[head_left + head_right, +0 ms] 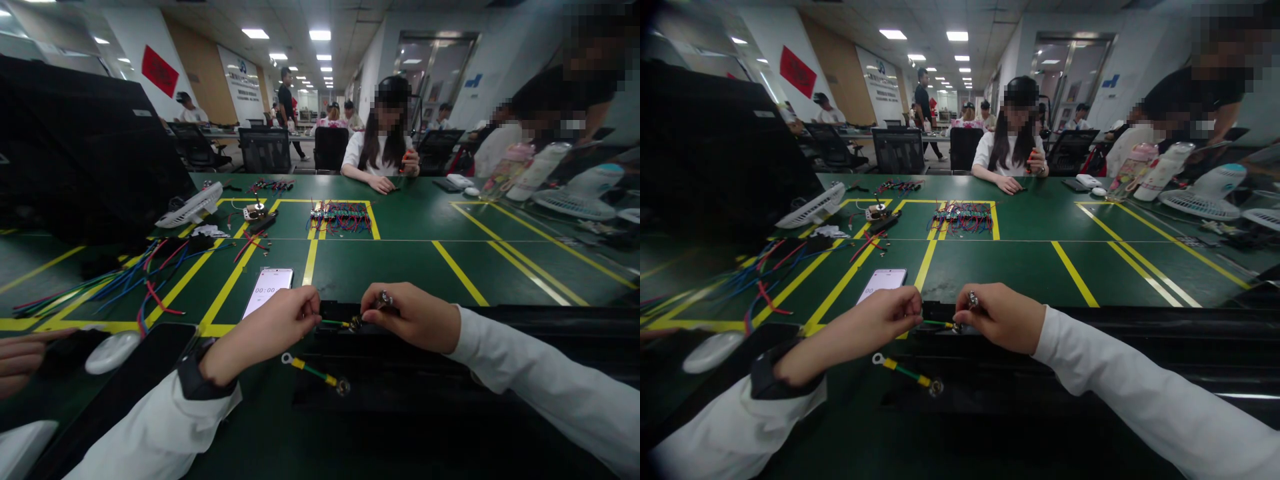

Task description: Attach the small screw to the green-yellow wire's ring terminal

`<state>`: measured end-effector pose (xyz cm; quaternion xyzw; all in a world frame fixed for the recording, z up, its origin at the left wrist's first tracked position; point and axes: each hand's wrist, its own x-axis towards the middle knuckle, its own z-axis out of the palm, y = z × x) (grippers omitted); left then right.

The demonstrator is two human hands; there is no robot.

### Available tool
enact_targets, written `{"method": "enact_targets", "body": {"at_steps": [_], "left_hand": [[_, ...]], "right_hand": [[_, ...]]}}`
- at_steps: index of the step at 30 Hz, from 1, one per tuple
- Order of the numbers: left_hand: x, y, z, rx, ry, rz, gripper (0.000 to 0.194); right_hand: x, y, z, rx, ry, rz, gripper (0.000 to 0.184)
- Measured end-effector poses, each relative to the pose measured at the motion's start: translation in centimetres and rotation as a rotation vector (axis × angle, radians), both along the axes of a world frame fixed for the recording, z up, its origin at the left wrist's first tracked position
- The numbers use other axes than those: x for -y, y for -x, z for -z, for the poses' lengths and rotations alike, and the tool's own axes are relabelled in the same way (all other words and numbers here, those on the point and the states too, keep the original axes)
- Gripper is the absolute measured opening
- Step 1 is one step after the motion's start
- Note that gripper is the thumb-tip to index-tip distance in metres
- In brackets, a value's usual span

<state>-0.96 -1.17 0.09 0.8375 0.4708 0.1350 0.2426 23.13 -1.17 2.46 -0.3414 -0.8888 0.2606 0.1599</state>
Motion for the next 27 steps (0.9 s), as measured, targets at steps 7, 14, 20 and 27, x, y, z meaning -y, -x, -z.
{"method": "enact_targets", "body": {"at_steps": [7,14,20,27], "left_hand": [[0.1,-0.1,0.0,-0.001,0.001,0.005,0.003],[0.2,0.0,0.2,0.0,-0.006,0.001,0.003],[0.3,0.2,0.3,0.004,0.013,-0.001,0.004],[0.1,0.2,0.3,0.014,0.02,0.009,0.003]], "right_hand": [[-0.2,0.0,0.1,0.031,0.02,-0.056,0.012],[-0.9,-0.1,-0.1,-0.008,0.05,-0.148,0.013],[-1.4,-0.1,-0.1,-0.028,0.075,-0.204,0.015],[-1.2,-0.6,-0.6,-0.12,0.099,0.044,0.018]]}}
